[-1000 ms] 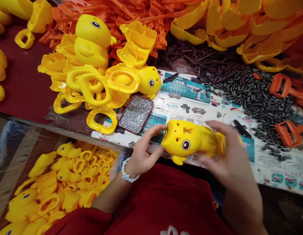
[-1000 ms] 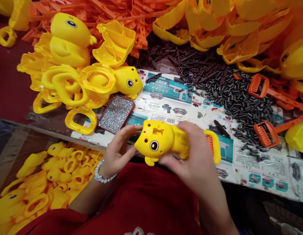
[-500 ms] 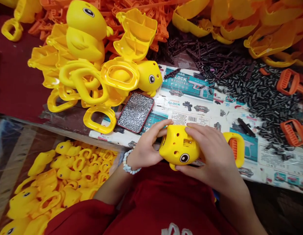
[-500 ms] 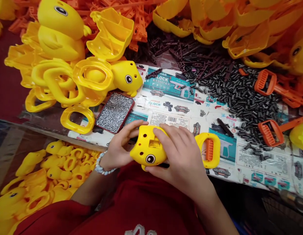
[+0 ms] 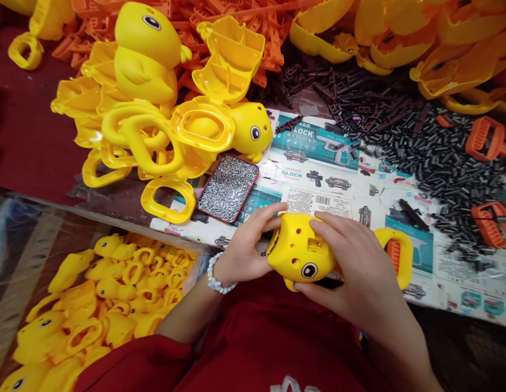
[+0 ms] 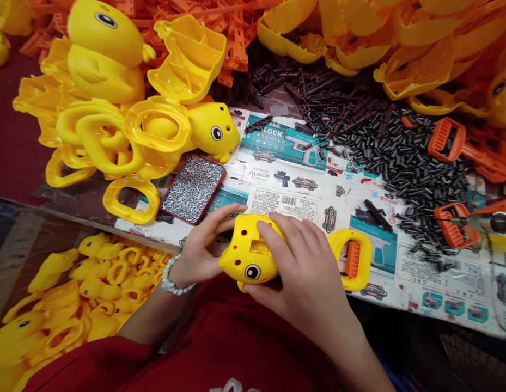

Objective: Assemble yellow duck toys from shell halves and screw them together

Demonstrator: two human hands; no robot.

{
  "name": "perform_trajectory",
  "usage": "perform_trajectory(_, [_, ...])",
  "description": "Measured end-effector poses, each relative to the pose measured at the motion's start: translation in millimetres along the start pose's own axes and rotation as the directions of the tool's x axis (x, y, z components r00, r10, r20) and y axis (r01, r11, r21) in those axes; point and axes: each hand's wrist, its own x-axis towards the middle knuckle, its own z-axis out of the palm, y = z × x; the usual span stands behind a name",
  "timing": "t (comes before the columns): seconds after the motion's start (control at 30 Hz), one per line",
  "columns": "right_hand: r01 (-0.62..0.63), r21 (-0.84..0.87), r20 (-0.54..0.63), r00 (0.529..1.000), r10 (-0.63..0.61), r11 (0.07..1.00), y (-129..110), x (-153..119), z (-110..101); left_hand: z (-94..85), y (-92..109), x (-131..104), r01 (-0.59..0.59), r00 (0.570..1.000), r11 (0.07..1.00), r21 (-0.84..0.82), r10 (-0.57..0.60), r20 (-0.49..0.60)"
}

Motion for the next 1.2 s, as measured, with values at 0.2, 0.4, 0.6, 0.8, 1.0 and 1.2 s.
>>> perform_trajectory(0.2, [0.0,0.012,-0.005,1.0,0.0,1.0,1,1,-2,-3.8,0,-3,-0.012,0.999,1.0,0.009,0.012,0.043])
perform_trajectory(0.4, [-0.029,0.043,-0.013,0.999,0.03,0.999,0,1,-1,-26.8,2,-8,-0.052,0.976,0.999,-0.006,0.052,0.212])
perform_trajectory(0.6, [-0.049,-0.048,-0.026,0.999,0.048,0.998,-5,1,3,-19.3,14,0,-0.057,0.946,0.998,0.04,0.041,0.322])
perform_trajectory(0.8, [-0.041,-0.056,-0.032,0.999,0.039,0.998,-7,1,2,7.1,22,-3,0.103,0.985,0.989,-0.105,-0.087,0.149])
perform_trajectory(1.0, [-0.06,0.01,-0.009,0.998,0.06,0.998,-7,1,-1,30.6,15,0,0.076,0.991,0.945,-0.318,-0.106,-0.077])
perform_trajectory(1.2, [-0.131,-0.048,-0.029,0.991,0.13,0.99,-11,2,1,31.8,12,-1,0.054,0.992,0.921,-0.386,-0.095,-0.086])
